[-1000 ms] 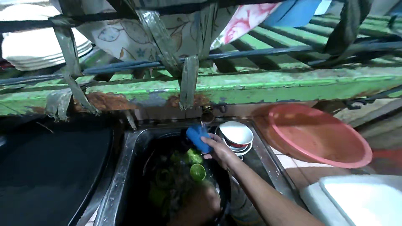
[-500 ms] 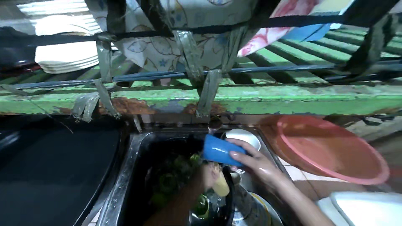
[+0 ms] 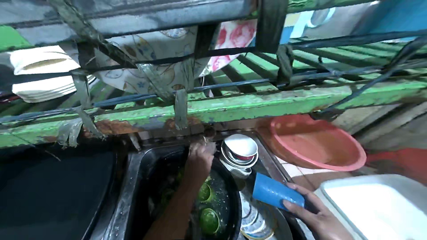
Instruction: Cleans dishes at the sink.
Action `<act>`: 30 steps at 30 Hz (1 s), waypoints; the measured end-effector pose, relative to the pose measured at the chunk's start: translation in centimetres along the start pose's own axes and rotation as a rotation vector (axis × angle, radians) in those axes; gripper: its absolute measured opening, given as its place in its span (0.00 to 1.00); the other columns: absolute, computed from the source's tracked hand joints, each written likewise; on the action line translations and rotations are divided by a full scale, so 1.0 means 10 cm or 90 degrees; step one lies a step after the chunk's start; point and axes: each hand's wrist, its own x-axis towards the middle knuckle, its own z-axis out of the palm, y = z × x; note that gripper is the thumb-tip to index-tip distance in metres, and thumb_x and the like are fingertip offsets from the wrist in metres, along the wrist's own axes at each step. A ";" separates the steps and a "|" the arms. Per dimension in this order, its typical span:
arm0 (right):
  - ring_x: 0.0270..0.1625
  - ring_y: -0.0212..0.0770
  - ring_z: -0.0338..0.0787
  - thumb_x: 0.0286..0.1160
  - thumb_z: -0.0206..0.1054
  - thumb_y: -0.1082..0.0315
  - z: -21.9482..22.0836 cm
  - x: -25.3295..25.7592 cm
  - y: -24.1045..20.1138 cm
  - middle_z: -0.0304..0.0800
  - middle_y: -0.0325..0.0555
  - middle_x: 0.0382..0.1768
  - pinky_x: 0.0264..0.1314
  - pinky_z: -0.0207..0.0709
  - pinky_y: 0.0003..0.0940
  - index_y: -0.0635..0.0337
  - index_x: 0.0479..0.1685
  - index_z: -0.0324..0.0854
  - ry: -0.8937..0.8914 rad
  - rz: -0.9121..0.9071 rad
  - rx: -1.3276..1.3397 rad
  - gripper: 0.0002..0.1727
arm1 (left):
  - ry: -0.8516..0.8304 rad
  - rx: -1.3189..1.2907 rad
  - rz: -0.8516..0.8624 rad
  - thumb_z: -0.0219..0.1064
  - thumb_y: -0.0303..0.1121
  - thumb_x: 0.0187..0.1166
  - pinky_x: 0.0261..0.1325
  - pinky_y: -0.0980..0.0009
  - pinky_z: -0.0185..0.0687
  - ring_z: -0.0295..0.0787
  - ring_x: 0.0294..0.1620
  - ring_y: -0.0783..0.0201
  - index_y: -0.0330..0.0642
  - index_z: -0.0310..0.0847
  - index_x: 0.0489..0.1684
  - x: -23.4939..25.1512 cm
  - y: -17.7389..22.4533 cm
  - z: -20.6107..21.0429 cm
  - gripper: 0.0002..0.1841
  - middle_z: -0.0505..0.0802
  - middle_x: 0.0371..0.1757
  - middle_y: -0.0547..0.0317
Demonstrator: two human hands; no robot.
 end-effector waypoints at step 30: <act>0.66 0.42 0.85 0.70 0.70 0.75 -0.27 -1.37 -0.24 0.76 0.65 0.71 0.67 0.82 0.36 0.75 0.81 0.63 0.045 -0.063 -0.116 0.36 | -0.041 -0.625 -0.553 0.53 0.46 0.94 0.53 0.46 0.87 0.87 0.58 0.38 0.35 0.70 0.77 0.10 0.01 -0.73 0.25 0.82 0.68 0.29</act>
